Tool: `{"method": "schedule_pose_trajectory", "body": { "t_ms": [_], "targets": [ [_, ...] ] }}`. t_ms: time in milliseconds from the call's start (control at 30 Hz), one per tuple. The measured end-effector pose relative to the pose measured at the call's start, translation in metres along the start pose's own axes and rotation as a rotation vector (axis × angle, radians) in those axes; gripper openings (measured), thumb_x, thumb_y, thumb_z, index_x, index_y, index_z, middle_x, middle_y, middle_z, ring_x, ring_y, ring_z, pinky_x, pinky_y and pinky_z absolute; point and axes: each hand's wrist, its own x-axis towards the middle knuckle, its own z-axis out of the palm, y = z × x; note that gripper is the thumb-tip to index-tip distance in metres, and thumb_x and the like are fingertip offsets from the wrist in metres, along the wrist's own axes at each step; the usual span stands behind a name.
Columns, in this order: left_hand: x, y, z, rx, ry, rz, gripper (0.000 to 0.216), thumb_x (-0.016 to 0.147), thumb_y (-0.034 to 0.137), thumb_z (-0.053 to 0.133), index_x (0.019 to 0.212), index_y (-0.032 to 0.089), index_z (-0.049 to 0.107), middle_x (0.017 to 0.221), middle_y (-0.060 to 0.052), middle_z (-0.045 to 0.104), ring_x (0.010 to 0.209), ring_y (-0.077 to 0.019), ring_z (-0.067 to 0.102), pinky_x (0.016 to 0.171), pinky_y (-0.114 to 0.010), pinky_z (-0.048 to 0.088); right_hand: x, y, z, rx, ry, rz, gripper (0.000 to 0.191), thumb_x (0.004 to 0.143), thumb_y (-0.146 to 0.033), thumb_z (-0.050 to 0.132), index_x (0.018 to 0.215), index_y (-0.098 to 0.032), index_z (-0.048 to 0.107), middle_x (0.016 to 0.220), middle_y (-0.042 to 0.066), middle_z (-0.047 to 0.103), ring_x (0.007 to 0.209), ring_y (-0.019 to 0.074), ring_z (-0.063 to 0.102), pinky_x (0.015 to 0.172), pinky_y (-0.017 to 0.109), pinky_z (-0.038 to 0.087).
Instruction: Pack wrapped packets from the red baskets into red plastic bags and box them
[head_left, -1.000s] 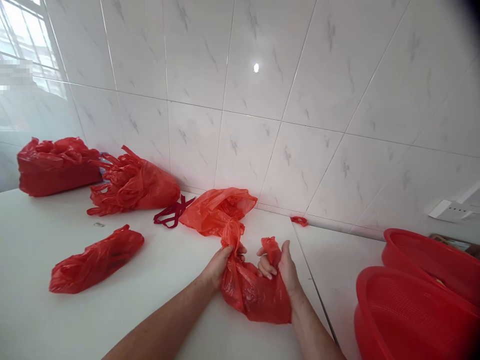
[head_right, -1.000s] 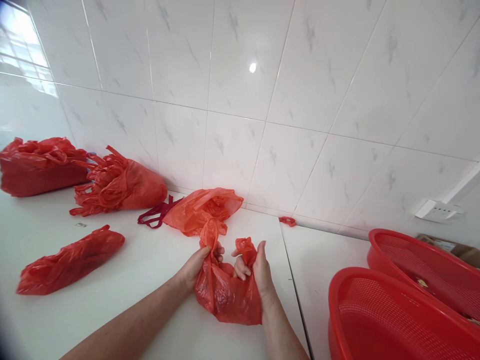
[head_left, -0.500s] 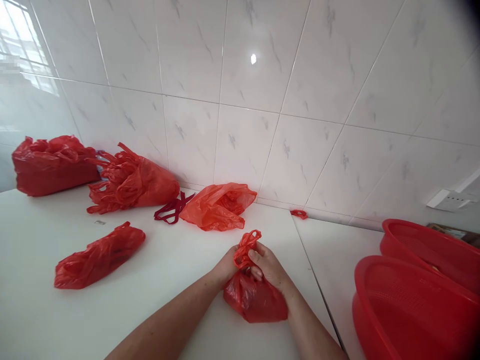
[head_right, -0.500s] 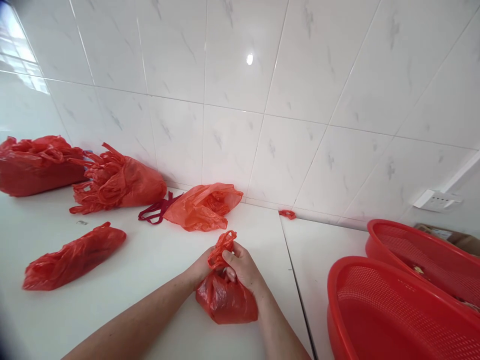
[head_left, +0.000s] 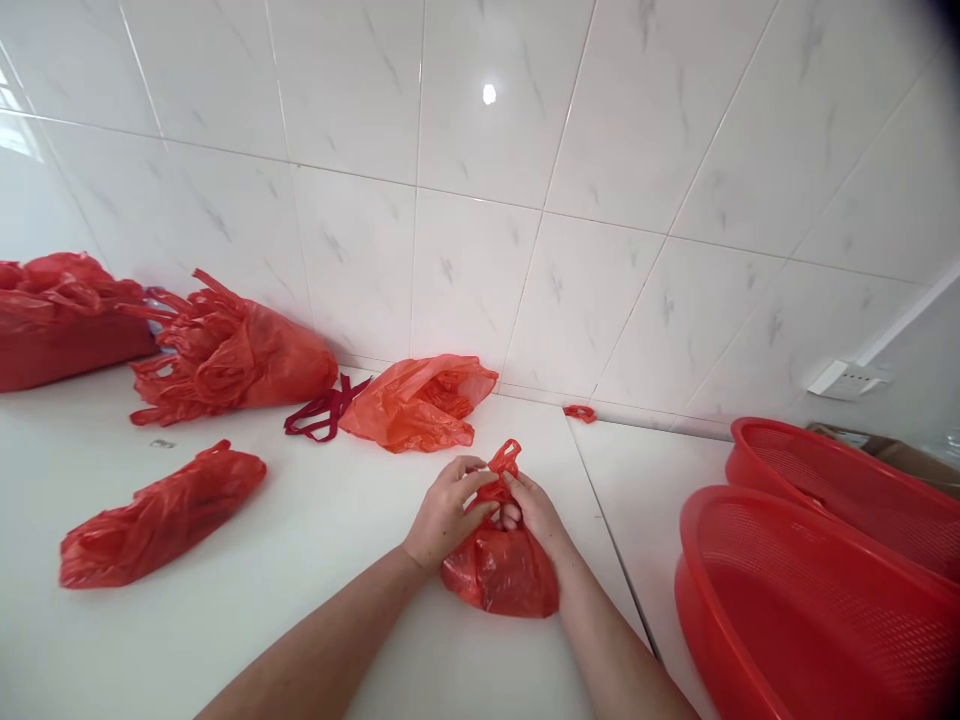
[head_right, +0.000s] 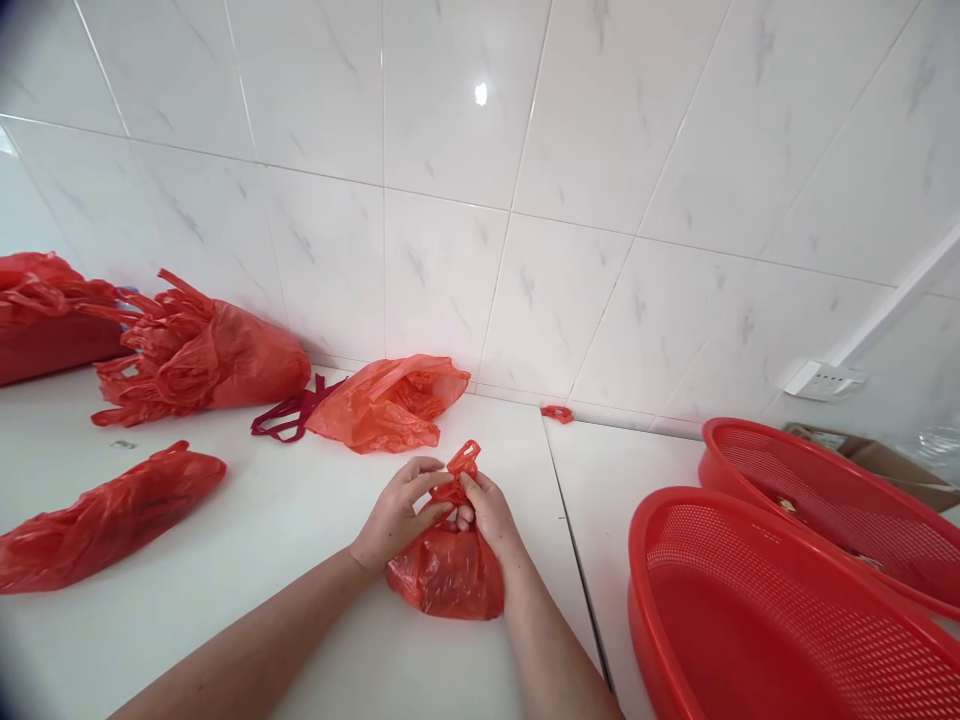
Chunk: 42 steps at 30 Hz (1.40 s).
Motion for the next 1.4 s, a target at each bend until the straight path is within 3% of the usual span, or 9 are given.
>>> {"method": "schedule_pose_trajectory", "body": {
  "t_ms": [100, 200, 333, 467, 667, 867, 1033, 1133, 1400],
  "targets": [
    [0.001, 0.0, 0.0, -0.085, -0.032, -0.122, 0.013, 0.083, 0.023, 0.054, 0.08, 0.024, 0.066, 0.082, -0.003, 0.059, 0.077, -0.017, 0.056, 0.075, -0.029, 0.045, 0.0, 0.0, -0.002, 0.104, -0.018, -0.008, 0.037, 0.07, -0.052, 0.069, 0.086, -0.021, 0.057, 0.037, -0.012, 0.039, 0.034, 0.0069, 0.038, 0.049, 0.024, 0.043],
    [0.002, -0.001, 0.004, -0.255, 0.043, -0.28, 0.017, 0.079, 0.032, 0.061, 0.066, 0.02, 0.061, 0.076, -0.002, 0.058, 0.072, -0.0162, 0.054, 0.07, -0.026, 0.043, -0.001, -0.003, -0.003, 0.183, -0.028, -0.032, 0.032, 0.068, -0.046, 0.072, 0.083, -0.021, 0.058, 0.038, -0.011, 0.042, 0.036, 0.0074, 0.041, 0.051, 0.024, 0.044],
    [0.001, 0.0, 0.005, -0.64, -0.033, -0.468, 0.025, 0.078, 0.043, 0.062, 0.073, 0.019, 0.056, 0.086, -0.004, 0.064, 0.078, -0.0178, 0.058, 0.073, -0.028, 0.046, -0.011, -0.009, -0.002, 0.289, -0.056, 0.002, 0.024, 0.07, -0.042, 0.068, 0.076, -0.02, 0.059, 0.047, -0.007, 0.05, 0.046, 0.0095, 0.048, 0.059, 0.026, 0.046],
    [0.002, -0.001, 0.002, -0.826, -0.136, -0.56, 0.03, 0.079, 0.046, 0.06, 0.074, 0.019, 0.048, 0.07, 0.0, 0.061, 0.063, -0.0136, 0.057, 0.062, -0.025, 0.044, -0.018, -0.013, -0.005, 0.293, -0.089, 0.046, 0.038, 0.074, -0.057, 0.059, 0.082, -0.02, 0.058, 0.06, -0.001, 0.059, 0.056, 0.0152, 0.056, 0.06, 0.031, 0.046],
    [0.001, -0.007, 0.004, -0.938, -0.089, -0.587, 0.033, 0.072, 0.038, 0.071, 0.077, 0.02, 0.044, 0.072, 0.003, 0.058, 0.061, -0.0104, 0.055, 0.059, -0.022, 0.042, -0.011, -0.015, -0.003, -0.05, -0.055, -0.077, 0.039, 0.057, -0.025, 0.08, 0.087, -0.021, 0.054, 0.073, -0.005, 0.062, 0.06, 0.0105, 0.056, 0.061, 0.024, 0.044],
    [-0.001, -0.004, 0.007, -0.845, -0.087, -0.574, 0.034, 0.065, 0.03, 0.076, 0.076, 0.019, 0.046, 0.072, 0.003, 0.058, 0.063, -0.0107, 0.056, 0.06, -0.022, 0.042, -0.009, -0.013, 0.004, -0.409, 0.106, -0.235, 0.049, 0.06, -0.024, 0.076, 0.104, -0.023, 0.056, 0.09, 0.001, 0.067, 0.079, 0.0175, 0.061, 0.076, 0.032, 0.047],
    [-0.001, -0.001, 0.009, -0.767, -0.071, -0.547, 0.031, 0.066, 0.029, 0.075, 0.072, 0.019, 0.046, 0.069, 0.004, 0.056, 0.061, -0.0098, 0.053, 0.058, -0.021, 0.042, -0.006, -0.006, 0.002, -0.521, 0.187, -0.294, 0.015, 0.066, -0.024, 0.066, 0.081, -0.023, 0.068, 0.077, -0.001, 0.068, 0.069, 0.017, 0.058, 0.065, 0.029, 0.044],
    [-0.002, 0.0, 0.01, -0.735, -0.09, -0.539, 0.03, 0.066, 0.032, 0.075, 0.071, 0.019, 0.049, 0.068, 0.003, 0.055, 0.06, -0.0101, 0.052, 0.059, -0.022, 0.042, -0.005, -0.003, 0.001, -0.438, 0.271, -0.296, 0.011, 0.067, -0.022, 0.06, 0.072, -0.022, 0.069, 0.071, -0.001, 0.067, 0.064, 0.0153, 0.054, 0.059, 0.027, 0.041],
    [-0.003, -0.002, 0.01, -0.606, -0.058, -0.512, 0.024, 0.071, 0.038, 0.068, 0.073, 0.018, 0.055, 0.072, 0.0, 0.058, 0.065, -0.0129, 0.053, 0.062, -0.024, 0.043, -0.009, -0.014, -0.009, -0.01, -0.007, -0.106, 0.026, 0.065, -0.023, 0.069, 0.091, -0.018, 0.07, 0.084, 0.003, 0.07, 0.075, 0.0175, 0.061, 0.073, 0.032, 0.047]
  ]
}}
